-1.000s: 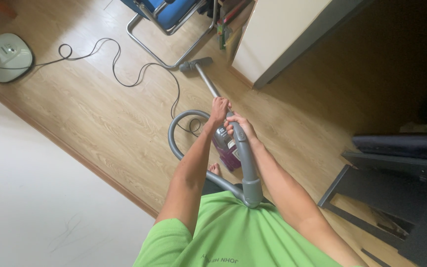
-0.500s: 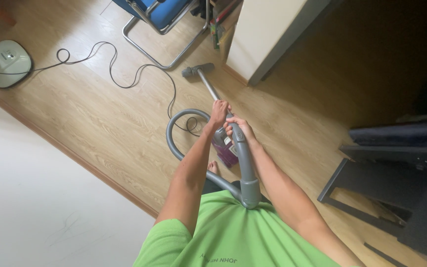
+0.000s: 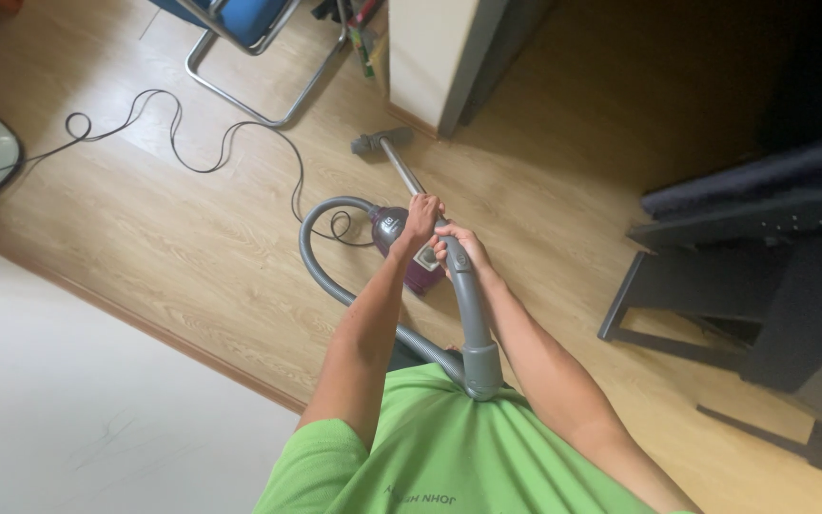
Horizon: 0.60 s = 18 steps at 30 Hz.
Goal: The person vacuums a wooden floor using a corded upright vacuum cleaner. They move the vacuum back and forth along the wall and around furniture, including a blue chair and a desk.
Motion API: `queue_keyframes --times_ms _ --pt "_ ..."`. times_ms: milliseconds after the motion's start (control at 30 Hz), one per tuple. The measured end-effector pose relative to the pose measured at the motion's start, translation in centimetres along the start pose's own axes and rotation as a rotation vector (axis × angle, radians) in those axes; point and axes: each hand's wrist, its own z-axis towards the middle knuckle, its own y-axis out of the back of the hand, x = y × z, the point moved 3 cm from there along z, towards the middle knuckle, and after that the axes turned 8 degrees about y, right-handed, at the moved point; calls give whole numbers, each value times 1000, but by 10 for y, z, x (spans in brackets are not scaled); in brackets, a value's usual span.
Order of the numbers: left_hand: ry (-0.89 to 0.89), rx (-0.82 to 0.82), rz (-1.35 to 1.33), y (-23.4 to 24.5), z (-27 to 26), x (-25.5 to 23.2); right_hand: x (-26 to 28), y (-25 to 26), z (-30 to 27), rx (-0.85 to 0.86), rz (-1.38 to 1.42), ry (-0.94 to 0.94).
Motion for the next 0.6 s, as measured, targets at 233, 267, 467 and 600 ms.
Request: queue_keyframes --times_ms 233,267,467,600 --pt "-78 68 -38 -42 -24 -45 4 40 -54 -67 32 66" --pt "-104 66 -59 -48 -28 -52 6 46 -62 -74 36 72" --pt "-171 110 -58 -89 -53 -91 4 94 -101 -129 97 122" --pt "-198 126 -74 -113 -66 -114 5 121 -126 -153 82 167"
